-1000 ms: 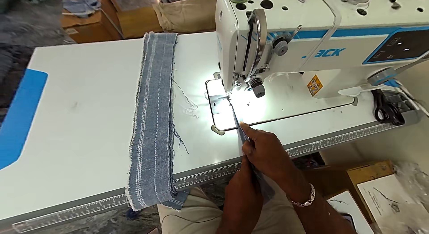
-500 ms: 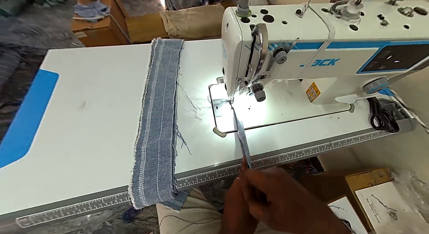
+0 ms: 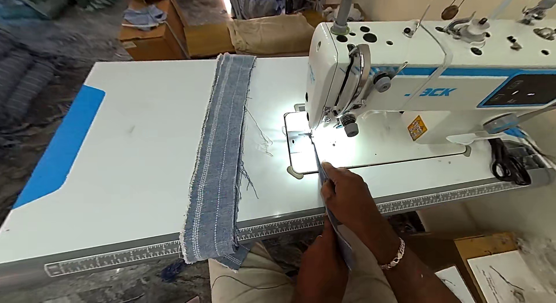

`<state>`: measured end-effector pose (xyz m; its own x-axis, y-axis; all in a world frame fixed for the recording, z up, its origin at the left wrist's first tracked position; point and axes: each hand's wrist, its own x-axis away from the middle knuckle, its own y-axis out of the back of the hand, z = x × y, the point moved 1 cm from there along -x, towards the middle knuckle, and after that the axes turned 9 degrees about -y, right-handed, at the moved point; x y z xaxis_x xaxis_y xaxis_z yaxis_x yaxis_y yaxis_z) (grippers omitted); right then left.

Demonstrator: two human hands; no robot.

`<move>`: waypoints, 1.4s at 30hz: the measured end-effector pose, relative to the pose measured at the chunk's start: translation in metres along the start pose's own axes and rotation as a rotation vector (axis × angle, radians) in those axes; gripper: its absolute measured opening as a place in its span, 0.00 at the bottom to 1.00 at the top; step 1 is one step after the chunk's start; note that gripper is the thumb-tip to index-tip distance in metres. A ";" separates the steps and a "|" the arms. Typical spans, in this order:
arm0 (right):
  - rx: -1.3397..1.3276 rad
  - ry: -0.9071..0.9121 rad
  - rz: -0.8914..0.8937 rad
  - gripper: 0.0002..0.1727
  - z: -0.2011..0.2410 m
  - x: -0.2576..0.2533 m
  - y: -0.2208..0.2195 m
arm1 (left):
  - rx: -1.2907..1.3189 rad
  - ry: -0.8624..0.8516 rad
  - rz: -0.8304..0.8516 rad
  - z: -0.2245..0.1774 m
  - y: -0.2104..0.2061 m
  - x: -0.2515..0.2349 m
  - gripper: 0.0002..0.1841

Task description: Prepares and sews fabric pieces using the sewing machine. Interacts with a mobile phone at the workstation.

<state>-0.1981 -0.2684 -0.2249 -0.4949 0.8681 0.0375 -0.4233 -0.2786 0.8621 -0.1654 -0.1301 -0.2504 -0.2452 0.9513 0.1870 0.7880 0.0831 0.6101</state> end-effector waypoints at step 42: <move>-0.056 -0.053 0.082 0.29 -0.004 0.008 0.004 | -0.006 -0.100 -0.202 0.006 -0.008 -0.006 0.28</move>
<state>-0.2063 -0.2641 -0.2230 -0.4894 0.8616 0.1348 -0.4257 -0.3710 0.8253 -0.1661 -0.1350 -0.2611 -0.3400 0.9403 -0.0166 0.7253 0.2734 0.6318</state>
